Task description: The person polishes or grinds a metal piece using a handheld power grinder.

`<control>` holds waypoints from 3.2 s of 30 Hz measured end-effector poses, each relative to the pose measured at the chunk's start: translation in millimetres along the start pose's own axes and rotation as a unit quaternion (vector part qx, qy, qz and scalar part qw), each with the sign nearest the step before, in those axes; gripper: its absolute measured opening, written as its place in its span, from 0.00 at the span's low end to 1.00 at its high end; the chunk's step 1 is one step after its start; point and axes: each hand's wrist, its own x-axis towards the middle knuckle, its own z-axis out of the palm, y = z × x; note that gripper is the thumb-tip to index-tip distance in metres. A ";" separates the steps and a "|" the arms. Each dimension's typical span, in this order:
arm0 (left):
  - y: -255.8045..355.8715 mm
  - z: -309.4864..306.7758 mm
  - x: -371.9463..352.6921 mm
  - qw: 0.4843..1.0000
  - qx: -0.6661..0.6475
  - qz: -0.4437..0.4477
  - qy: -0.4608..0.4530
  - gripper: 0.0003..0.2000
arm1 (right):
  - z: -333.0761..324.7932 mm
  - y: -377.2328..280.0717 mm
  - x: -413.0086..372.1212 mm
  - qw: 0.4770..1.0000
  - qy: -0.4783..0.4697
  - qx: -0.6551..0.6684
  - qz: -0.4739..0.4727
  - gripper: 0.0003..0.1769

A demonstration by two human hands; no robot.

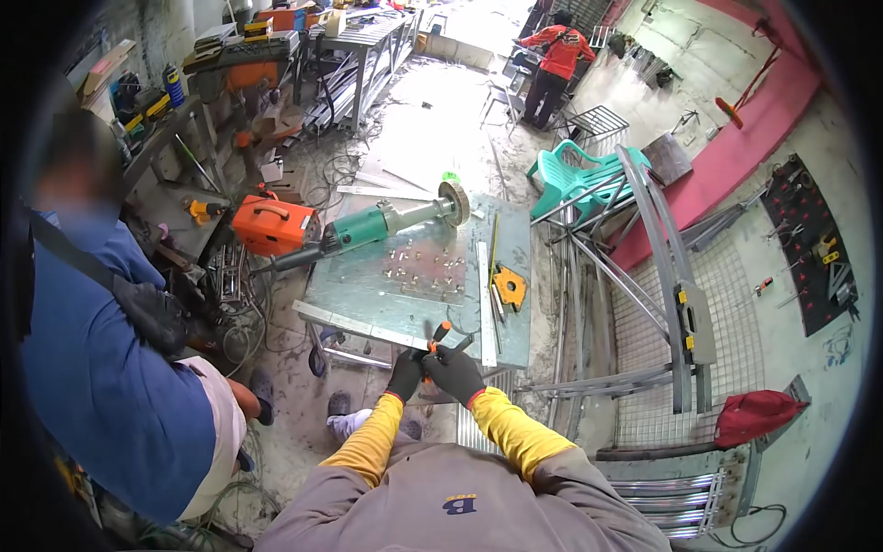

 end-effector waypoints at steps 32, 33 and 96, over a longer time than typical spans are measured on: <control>26.5 2.6 -13.3 0.978 0.205 -0.037 0.011 0.14 | -35.4 23.6 21.3 0.992 -0.108 0.040 -0.049 0.24; 34.6 -2.9 -16.3 0.977 0.210 -0.035 0.010 0.14 | -36.1 23.5 22.5 0.993 -0.102 0.021 -0.050 0.23; 96.5 11.0 -34.1 0.723 0.534 0.402 0.175 0.21 | -28.0 41.6 29.5 0.993 -0.083 0.046 -0.065 0.21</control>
